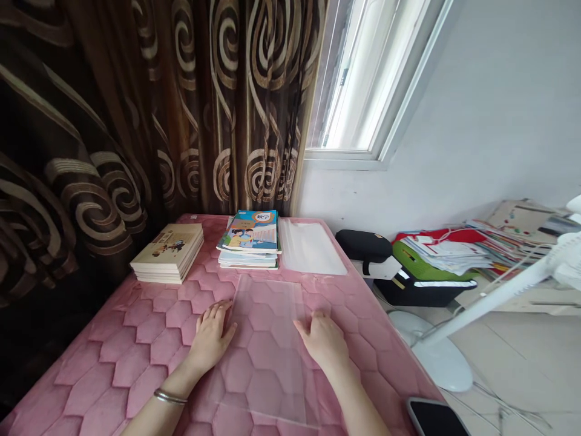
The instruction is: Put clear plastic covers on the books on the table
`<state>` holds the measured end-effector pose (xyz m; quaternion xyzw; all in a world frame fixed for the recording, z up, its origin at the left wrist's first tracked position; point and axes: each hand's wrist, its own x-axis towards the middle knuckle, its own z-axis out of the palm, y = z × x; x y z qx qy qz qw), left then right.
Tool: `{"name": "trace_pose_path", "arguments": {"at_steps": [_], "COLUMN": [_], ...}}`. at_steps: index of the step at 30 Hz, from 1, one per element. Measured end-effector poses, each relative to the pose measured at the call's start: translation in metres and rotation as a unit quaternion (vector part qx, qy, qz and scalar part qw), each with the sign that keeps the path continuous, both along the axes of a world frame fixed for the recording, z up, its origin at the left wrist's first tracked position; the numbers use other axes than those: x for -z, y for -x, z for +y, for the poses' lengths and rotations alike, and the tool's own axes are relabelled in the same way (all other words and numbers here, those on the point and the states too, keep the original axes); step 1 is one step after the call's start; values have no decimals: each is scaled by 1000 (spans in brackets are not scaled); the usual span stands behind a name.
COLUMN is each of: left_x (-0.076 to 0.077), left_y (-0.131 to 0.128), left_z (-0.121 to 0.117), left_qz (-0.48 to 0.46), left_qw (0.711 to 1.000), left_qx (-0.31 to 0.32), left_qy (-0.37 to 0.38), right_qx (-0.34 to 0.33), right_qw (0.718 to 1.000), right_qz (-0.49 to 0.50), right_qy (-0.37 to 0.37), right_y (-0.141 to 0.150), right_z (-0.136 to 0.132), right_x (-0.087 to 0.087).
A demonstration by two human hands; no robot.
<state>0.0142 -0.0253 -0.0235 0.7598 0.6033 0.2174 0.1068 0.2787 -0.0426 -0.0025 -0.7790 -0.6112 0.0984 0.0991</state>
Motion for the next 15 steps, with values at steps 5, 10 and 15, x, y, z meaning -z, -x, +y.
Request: {"name": "trace_pose_path", "arguments": {"at_steps": [5, 10, 15], "left_x": [-2, -4, -10], "left_y": [0, 0, 3], "left_z": [-1, -2, -1], "left_qz": [1, -26, -159], "left_qw": [1000, 1000, 987], "left_qx": [-1, 1, 2], "left_qy": [-1, 5, 32], "right_qx": [-10, -26, -251], "right_qw": [995, 938, 797], "right_qz": [97, 346, 549], "right_qy": [28, 25, -24], "right_y": [-5, -2, 35], "right_z": [3, 1, -19], "right_x": [0, -6, -12]}}
